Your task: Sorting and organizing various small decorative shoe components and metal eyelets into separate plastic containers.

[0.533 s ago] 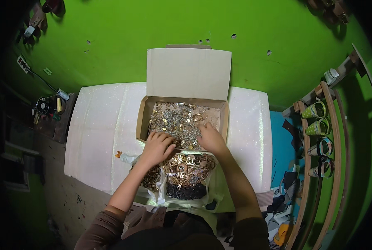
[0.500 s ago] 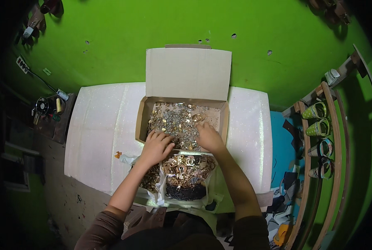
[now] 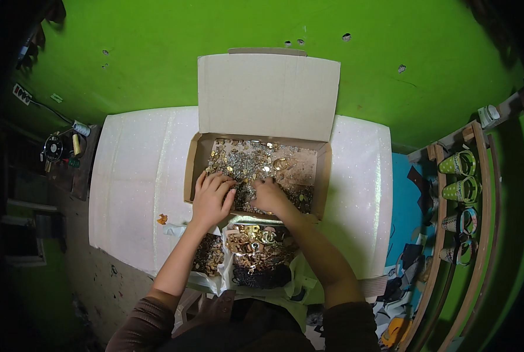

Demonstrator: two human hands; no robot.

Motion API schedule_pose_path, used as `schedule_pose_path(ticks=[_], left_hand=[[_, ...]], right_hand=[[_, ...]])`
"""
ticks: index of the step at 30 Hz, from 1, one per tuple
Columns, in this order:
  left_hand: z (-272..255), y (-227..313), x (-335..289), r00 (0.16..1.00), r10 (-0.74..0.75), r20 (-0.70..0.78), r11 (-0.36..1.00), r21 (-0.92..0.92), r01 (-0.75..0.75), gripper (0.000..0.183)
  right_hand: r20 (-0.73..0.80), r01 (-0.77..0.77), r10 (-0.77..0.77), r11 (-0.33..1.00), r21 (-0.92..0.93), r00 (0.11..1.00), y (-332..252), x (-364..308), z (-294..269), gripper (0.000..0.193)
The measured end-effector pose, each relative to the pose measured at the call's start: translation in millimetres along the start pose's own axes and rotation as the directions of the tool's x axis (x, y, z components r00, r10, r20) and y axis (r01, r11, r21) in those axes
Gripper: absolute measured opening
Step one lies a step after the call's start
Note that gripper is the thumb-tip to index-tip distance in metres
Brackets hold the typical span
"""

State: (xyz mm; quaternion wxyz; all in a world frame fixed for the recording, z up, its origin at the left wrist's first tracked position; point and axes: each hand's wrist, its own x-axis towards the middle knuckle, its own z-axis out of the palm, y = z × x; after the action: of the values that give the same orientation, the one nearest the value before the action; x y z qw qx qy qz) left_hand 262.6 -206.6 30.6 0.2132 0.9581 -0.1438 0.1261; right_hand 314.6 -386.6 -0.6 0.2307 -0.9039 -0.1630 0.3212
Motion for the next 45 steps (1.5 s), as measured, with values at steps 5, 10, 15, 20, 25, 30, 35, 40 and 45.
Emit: schedule_pose_path(ticks=[5, 10, 15, 20, 25, 30, 35, 40, 45], left_hand=[[-0.9, -0.6, -1.2, 1.0, 0.007, -0.014, 1.0, 0.001, -0.007, 0.018], [-1.0, 0.7, -2.6, 1.0, 0.017, -0.024, 1.0, -0.02, -0.017, 0.018], [-2.3, 0.0, -4.8, 1.0, 0.012, -0.016, 0.999, -0.046, -0.012, 0.018], [-3.2, -1.5, -8.3, 1.0, 0.005, -0.007, 0.997, -0.076, -0.006, 0.018], [-9.4, -0.4, -7.9, 0.998, -0.028, 0.06, 0.988, -0.152, 0.037, 0.02], [-16.7, 0.2, -6.0, 0.967, -0.224, 0.123, 0.777, -0.576, 0.253, 0.027], [-26.7, 6.8, -3.0, 0.689, -0.39, 0.611, -0.569, -0.748, 0.341, 0.043], [-20.4, 1.1, -22.1, 0.831, 0.026, 0.556, -0.888, -0.369, 0.275, 0.035], [-22.6, 13.1, -33.3, 0.642, -0.164, 0.748, -0.889, -0.395, 0.233, 0.031]], right_hand=[[-0.017, -0.027, 0.025, 0.995, -0.101, 1.0, -23.3, -5.1, 7.3, 0.071], [-0.057, -0.038, 0.031, 0.992, -0.116, 0.998, -17.7, 0.1, 16.8, 0.062], [-0.071, 0.027, -0.037, 0.992, -0.126, 0.997, -11.6, -2.1, 21.5, 0.057], [-0.212, 0.076, -0.097, 0.991, -0.106, 0.972, -12.9, -6.8, 30.8, 0.044], [-0.052, 0.149, -0.153, 0.986, -0.072, 0.987, -3.9, -0.2, 20.2, 0.03], [0.141, -0.011, -0.085, 0.822, 0.57, 0.986, -0.3, 1.9, -3.9, 0.021], [0.034, 0.155, -0.279, 0.624, 0.766, 0.96, -47.7, -24.3, -41.9, 0.017], [-0.019, 0.428, -0.46, 0.809, 0.402, 0.888, -97.1, -49.3, -60.0, 0.025], [-0.032, 0.481, -0.487, 0.847, 0.228, 0.873, -116.5, -63.3, -56.2, 0.022]])
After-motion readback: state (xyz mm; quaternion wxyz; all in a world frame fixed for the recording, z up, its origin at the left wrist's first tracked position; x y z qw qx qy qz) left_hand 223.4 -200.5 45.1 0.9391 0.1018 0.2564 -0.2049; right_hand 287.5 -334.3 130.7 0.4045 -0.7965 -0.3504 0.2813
